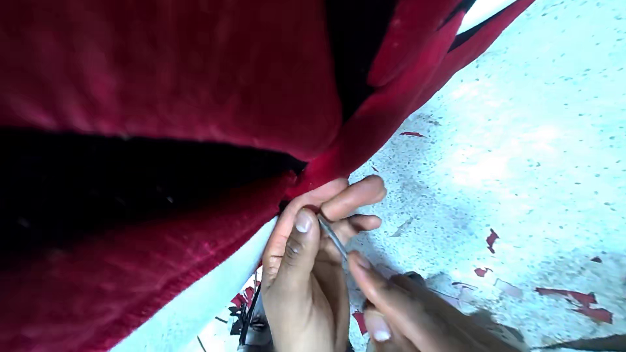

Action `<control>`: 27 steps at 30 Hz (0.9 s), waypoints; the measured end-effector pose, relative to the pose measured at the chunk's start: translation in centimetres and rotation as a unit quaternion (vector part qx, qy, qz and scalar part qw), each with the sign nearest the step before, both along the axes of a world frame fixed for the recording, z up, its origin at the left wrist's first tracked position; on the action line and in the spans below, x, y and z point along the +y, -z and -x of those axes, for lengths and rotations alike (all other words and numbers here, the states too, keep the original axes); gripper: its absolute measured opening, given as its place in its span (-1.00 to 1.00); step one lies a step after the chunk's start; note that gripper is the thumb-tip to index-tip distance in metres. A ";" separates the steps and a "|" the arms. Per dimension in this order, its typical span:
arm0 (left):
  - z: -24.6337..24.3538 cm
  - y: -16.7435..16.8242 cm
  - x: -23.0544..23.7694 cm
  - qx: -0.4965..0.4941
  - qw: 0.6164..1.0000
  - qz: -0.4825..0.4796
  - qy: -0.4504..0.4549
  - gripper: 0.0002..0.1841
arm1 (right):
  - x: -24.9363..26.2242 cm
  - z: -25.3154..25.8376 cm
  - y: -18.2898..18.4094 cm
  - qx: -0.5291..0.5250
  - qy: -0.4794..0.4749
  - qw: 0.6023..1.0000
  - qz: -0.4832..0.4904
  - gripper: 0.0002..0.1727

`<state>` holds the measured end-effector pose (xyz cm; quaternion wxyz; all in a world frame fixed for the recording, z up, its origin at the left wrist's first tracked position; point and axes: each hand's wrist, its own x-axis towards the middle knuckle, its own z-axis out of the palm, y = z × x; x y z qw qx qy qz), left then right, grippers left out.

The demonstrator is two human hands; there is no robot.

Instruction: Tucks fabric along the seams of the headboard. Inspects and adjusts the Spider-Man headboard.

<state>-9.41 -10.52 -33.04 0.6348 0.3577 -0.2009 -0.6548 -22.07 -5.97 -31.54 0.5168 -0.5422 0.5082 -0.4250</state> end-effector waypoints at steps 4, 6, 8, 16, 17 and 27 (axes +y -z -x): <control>0.2 -0.3 0.4 -0.031 0.999 0.007 0.021 -0.50 | 0.5 -2.2 1.5 -0.051 0.052 0.997 0.027 -0.64; 0.2 -0.9 0.3 -0.051 0.998 0.010 0.030 -0.47 | 0.2 -3.3 2.0 -0.082 0.078 0.992 0.047 -0.65; 0.2 -1.1 0.2 -0.053 0.998 0.014 0.037 -0.48 | 0.2 -3.8 2.4 -0.096 0.097 0.989 0.060 -0.66; 0.1 -1.1 -0.6 -0.093 0.994 0.030 0.053 -0.48 | -0.8 -4.4 3.3 -0.102 0.116 0.983 0.102 -0.69; 0.2 -1.1 -0.7 -0.097 0.994 0.030 0.050 -0.48 | -0.9 -4.4 3.3 -0.102 0.116 0.983 0.100 -0.70; 0.7 -1.1 -0.5 -0.097 0.995 0.005 0.015 -0.52 | -0.6 -3.9 3.4 -0.103 0.097 0.987 0.077 -0.66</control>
